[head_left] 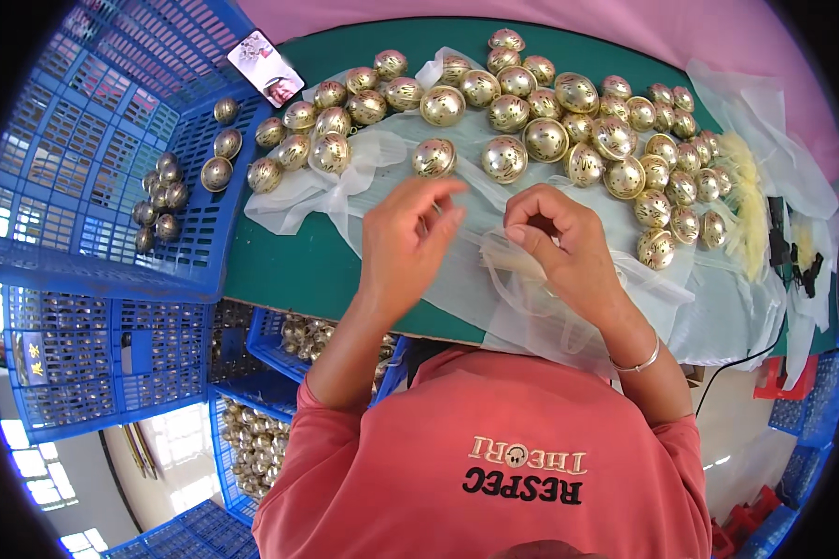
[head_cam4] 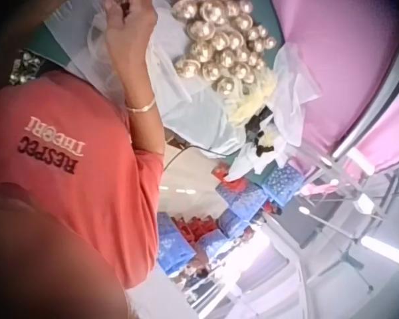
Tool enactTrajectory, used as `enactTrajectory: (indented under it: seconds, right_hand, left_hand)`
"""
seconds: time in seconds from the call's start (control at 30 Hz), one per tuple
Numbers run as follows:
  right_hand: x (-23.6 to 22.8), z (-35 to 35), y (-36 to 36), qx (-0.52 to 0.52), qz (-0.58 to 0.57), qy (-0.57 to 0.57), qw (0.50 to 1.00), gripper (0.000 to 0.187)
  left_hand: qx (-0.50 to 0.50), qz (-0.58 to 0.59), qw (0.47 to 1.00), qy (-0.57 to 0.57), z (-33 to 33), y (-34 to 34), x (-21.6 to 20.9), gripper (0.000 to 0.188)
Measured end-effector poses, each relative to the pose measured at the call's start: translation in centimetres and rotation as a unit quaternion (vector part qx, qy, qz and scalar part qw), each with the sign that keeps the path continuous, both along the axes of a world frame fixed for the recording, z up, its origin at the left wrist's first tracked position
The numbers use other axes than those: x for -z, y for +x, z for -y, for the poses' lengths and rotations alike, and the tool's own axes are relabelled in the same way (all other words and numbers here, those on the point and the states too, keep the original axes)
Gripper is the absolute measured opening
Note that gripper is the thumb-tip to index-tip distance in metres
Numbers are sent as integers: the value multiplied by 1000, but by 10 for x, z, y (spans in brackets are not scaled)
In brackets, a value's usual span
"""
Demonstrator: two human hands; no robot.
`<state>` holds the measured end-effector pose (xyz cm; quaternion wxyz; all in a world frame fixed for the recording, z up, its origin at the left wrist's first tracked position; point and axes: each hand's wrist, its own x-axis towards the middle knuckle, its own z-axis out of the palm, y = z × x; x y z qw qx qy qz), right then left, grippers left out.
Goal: Attaching hanging loops to gold-colored spherical ornaments at a manual workstation.
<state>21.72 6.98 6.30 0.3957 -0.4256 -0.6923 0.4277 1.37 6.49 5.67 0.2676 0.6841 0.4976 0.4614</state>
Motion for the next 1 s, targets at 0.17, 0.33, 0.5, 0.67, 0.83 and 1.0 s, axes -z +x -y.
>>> enactTrajectory:
  seconds: [0.17, 0.33, 0.5, 0.67, 0.83, 1.0]
  right_hand:
    - [6, -10, -9, 7, 129, 112, 985, 9]
    - [40, -16, -50, 9, 399, 246, 883, 8]
    - [40, -20, -23, -24, 311, 194, 930, 8]
    - [11, -16, 5, -26, 84, 96, 991, 9]
    - [-3, -14, 18, -99, -217, -156, 958, 6]
    - [5, -5, 21, -101, -84, -253, 958, 5]
  left_hand:
    - [-39, -187, 977, 91, -58, -22, 12, 41]
    - [7, -316, 936, 154, -78, -28, 17, 50]
    - [39, -345, 938, 15, -83, -15, 27, 58]
    - [131, -25, 984, -116, -47, -18, 1, 51]
    - [188, 267, 922, -206, 2, -15, 24, 44]
    - [191, 286, 915, -210, 19, 2, 49, 41]
